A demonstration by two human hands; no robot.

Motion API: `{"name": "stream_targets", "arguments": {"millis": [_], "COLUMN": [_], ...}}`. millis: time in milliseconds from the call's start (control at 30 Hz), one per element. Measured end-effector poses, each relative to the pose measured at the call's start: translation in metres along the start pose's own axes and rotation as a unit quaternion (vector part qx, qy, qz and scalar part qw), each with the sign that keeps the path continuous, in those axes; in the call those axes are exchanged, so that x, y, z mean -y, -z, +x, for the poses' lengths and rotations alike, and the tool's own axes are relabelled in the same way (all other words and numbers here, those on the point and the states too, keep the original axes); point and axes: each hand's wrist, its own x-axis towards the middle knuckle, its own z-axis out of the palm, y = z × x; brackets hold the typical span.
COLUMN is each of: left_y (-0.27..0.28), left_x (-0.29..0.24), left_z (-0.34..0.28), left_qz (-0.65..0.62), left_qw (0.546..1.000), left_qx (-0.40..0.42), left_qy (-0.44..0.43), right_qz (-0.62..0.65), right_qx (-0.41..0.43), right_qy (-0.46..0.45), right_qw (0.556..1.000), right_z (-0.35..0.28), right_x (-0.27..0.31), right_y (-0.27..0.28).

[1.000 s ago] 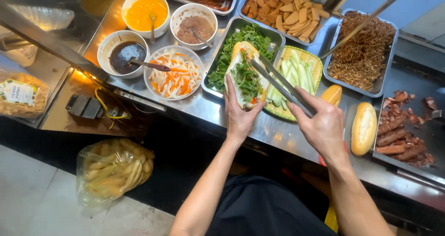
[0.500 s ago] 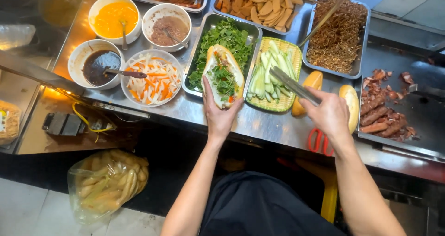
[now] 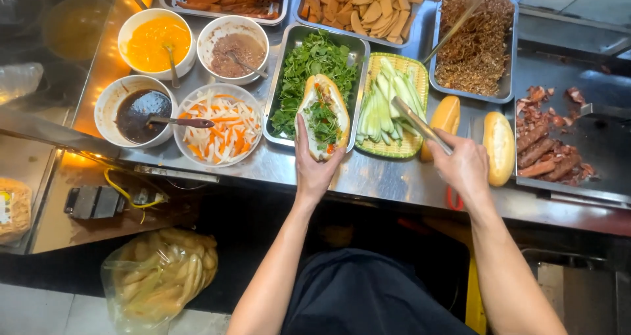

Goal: Preparing a sandwich by cutting bread and adding various meat and vegetable fillings

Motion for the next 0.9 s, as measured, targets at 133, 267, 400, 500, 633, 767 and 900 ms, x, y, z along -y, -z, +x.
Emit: {"name": "stream_targets", "arguments": {"millis": [133, 267, 400, 500, 633, 767, 900], "left_y": [0.009, 0.013, 0.006, 0.000, -0.010, -0.018, -0.032], "left_x": [0.003, 0.008, 0.003, 0.006, 0.004, 0.005, 0.001], "left_z": [0.006, 0.012, 0.019, 0.025, 0.035, 0.046, 0.055], "left_qz": [0.007, 0.011, 0.013, 0.018, 0.021, 0.038, 0.044], "left_qw": [0.999, 0.998, 0.998, 0.998, 0.998, 0.999, 0.999], "left_qx": [0.031, 0.054, 0.064, 0.063, 0.051, 0.011, -0.009], "left_qy": [0.009, 0.012, 0.011, 0.006, -0.010, -0.020, -0.030], "right_qz": [-0.033, -0.050, -0.070, -0.073, -0.038, 0.039, 0.254], "right_qx": [-0.011, -0.017, -0.040, -0.034, -0.026, -0.024, 0.024], "right_qy": [-0.017, -0.022, 0.016, 0.044, 0.039, 0.042, 0.007], "right_qw": [0.999, 0.998, 0.997, 0.996, 0.998, 0.998, 0.967], "right_z": [-0.002, -0.016, -0.012, -0.001, 0.021, 0.009, 0.002], "right_x": [-0.012, 0.010, 0.026, 0.036, 0.019, 0.039, 0.066], "right_y": [-0.005, 0.008, 0.017, 0.012, 0.004, 0.034, 0.043]}}
